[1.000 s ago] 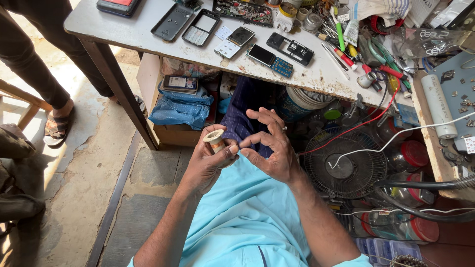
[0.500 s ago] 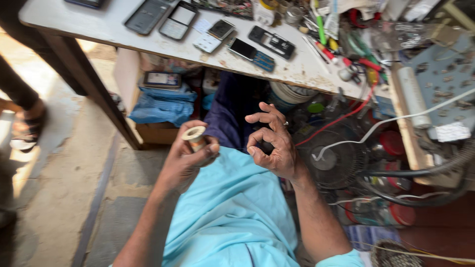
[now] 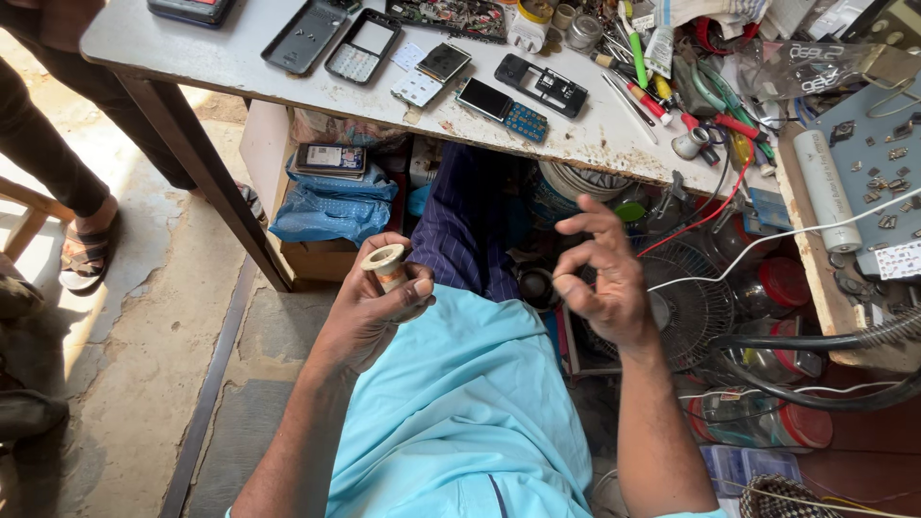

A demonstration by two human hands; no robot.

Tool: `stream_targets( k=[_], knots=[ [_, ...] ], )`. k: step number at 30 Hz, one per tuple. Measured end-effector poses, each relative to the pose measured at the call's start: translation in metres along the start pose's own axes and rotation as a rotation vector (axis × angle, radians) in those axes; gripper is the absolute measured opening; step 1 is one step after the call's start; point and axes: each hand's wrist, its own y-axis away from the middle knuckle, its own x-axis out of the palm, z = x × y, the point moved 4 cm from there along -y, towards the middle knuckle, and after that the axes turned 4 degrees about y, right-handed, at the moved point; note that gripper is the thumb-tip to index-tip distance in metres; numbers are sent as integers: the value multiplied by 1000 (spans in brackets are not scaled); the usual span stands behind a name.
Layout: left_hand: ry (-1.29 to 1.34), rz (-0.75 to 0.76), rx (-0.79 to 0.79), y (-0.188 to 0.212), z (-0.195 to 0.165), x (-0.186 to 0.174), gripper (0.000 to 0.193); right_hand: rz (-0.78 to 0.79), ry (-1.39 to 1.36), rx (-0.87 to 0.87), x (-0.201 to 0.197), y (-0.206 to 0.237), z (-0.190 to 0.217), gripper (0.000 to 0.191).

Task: The person sits at a cluttered repair bench, picks up a small feature phone, and works on it with a thin metal probe tool, pressing its keypad and prying at its parts. They then set the phone down and pick up a red-handled screwdriver from the bench.

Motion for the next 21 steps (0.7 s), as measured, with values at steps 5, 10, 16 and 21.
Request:
stream_targets(
  k=[5, 10, 16, 21],
  knots=[
    [62, 60, -53, -4, 2, 3, 57, -90, -335, 70, -12, 4, -9, 37],
    [118, 124, -168, -11, 6, 7, 58, -55, -508, 131, 5, -8, -3, 47],
    [-80, 320, -337, -21, 2, 18, 79, 253, -148, 36, 29, -43, 29, 51],
    [-364, 490, -441, -30, -4, 26, 83, 643, -44, -141, 45, -73, 57, 64]
  ],
)
